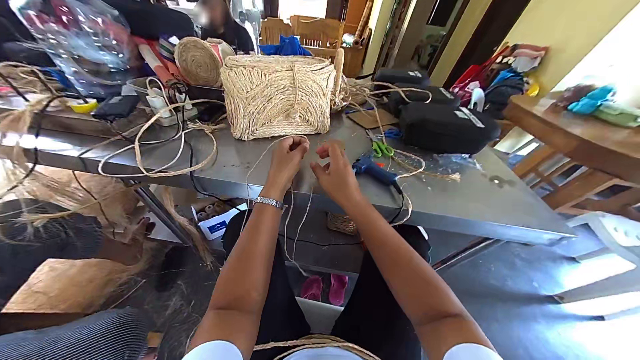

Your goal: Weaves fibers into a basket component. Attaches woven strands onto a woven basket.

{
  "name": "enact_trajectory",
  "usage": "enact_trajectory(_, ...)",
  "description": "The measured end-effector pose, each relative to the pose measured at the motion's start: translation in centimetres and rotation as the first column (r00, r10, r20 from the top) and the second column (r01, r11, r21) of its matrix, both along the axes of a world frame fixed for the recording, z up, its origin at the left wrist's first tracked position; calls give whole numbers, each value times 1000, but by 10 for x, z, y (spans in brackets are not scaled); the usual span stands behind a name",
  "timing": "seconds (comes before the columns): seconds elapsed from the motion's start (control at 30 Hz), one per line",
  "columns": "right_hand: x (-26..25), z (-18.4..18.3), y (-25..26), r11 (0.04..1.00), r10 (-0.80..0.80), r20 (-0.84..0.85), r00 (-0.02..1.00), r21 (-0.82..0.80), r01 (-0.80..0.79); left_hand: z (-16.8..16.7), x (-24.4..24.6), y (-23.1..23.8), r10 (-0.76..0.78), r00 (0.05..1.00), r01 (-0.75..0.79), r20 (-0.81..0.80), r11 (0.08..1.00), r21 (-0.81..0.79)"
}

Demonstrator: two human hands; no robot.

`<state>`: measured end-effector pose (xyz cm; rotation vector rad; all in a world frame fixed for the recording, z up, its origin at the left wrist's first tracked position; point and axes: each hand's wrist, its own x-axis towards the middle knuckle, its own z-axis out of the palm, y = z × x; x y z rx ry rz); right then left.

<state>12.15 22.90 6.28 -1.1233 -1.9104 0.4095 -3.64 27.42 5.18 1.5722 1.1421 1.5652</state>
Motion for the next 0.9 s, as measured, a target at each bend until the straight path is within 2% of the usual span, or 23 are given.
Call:
enact_trajectory(0.07, 17, 2, 5, 1000, -14, 105, 994, -19, 16, -2, -1, -4, -31, 999, 32, 30, 999, -9)
enact_trajectory(0.3, 68, 9, 14, 980, -153, 325, 933, -71, 185, 2, -2, -6, -89, 928, 113, 362, 993, -45)
enact_trajectory(0.4, 55, 17, 14, 989, -123, 247, 961, -45, 138, 3, -1, -5, -98, 913, 129, 396, 990, -53)
enact_trajectory(0.5, 21, 25, 18, 999, 30, 102, 994, -35, -27, 3, -1, -6, -100, 911, 133, 400, 990, -55)
enact_trajectory(0.57, -3, 23, 27, 989, 119, -22, 993, -88, -120, 2, -4, -5, -94, 904, 118, 418, 992, -33)
enact_trajectory(0.67, -22, 10, 43, 972, 167, -223, 961, -126, -198, 1, -5, -3, -84, 893, 101, 441, 995, -15)
enact_trajectory(0.73, -24, 2, 47, 978, 140, -270, 953, -112, -175, 0, -5, -3, -87, 903, 105, 421, 994, -19)
enact_trajectory(0.9, -17, 4, 37, 999, -22, -202, 979, -36, 15, -1, -5, -4, -72, 935, 89, 349, 995, -34)
